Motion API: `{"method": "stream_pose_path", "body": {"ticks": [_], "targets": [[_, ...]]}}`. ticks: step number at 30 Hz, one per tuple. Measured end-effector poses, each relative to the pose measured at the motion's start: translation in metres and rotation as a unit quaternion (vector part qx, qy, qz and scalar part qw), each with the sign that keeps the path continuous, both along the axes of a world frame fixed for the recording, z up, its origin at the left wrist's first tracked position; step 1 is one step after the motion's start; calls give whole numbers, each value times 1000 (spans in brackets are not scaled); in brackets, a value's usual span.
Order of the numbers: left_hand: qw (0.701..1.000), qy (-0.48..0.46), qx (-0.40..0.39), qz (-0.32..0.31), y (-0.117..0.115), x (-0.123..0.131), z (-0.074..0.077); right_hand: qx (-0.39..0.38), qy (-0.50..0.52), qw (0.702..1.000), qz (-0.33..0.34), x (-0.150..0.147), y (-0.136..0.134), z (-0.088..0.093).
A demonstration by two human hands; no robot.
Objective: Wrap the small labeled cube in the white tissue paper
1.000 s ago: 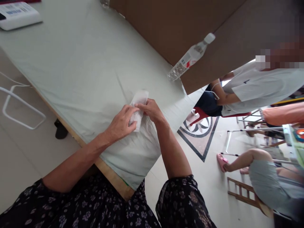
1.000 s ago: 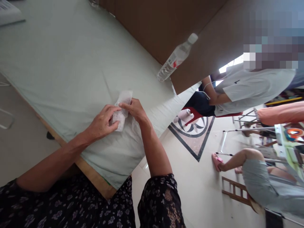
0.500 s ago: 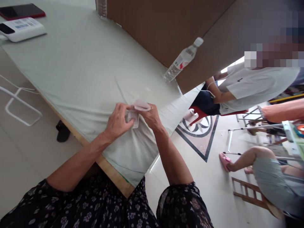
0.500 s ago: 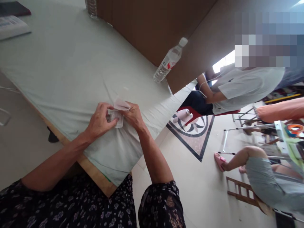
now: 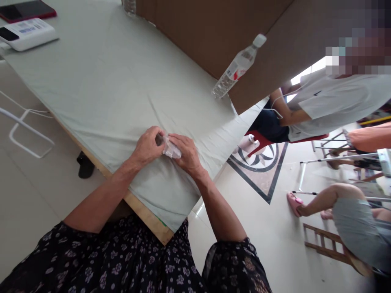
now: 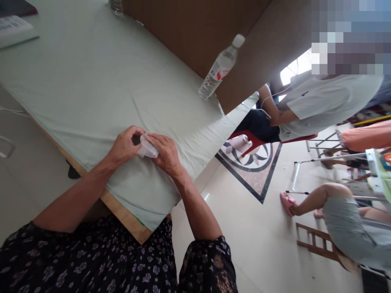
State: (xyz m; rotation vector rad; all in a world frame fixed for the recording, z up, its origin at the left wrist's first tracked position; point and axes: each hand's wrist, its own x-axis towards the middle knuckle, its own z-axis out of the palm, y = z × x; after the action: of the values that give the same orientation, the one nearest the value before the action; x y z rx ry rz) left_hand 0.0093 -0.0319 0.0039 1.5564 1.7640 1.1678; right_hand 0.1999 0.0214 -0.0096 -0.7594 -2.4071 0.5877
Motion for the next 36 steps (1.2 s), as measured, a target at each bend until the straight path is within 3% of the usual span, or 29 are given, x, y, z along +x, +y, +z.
{"method": "stream_pose_path", "body": {"ticks": [4, 9, 11, 14, 18, 23, 27, 33, 36], "targets": [[995, -91, 25, -16, 1, 1, 7, -141, 90, 986, -3, -10, 5, 12], [989, -139, -50, -32, -1, 1, 17, -397, 144, 906, -29, -13, -7, 25], [984, -160, -81, -25, -2, -2, 20, -454, 157, 876, -39, -13, -6, 26], [961, -239, -119, -71, -3, -7, 23, -498, 162, 850, -53, -13, 3, 24], [937, -300, -136, -117, -2, -10, 22, -470, 160, 865, -77, -12, 10, 23], [939, -301, -130, -103, -2, -10, 18, -396, 143, 906, -37, -3, -3, 29], [949, -280, -110, -94, -2, -8, 15, -342, 102, 932, -70, 2, -11, 22], [938, -289, -112, -155, -1, -13, 14, -389, 159, 906, -47, -8, -5, 10], [935, -291, -116, -163, 0, -16, 11, -279, 144, 943, -110, -4, -6, 12]]}}
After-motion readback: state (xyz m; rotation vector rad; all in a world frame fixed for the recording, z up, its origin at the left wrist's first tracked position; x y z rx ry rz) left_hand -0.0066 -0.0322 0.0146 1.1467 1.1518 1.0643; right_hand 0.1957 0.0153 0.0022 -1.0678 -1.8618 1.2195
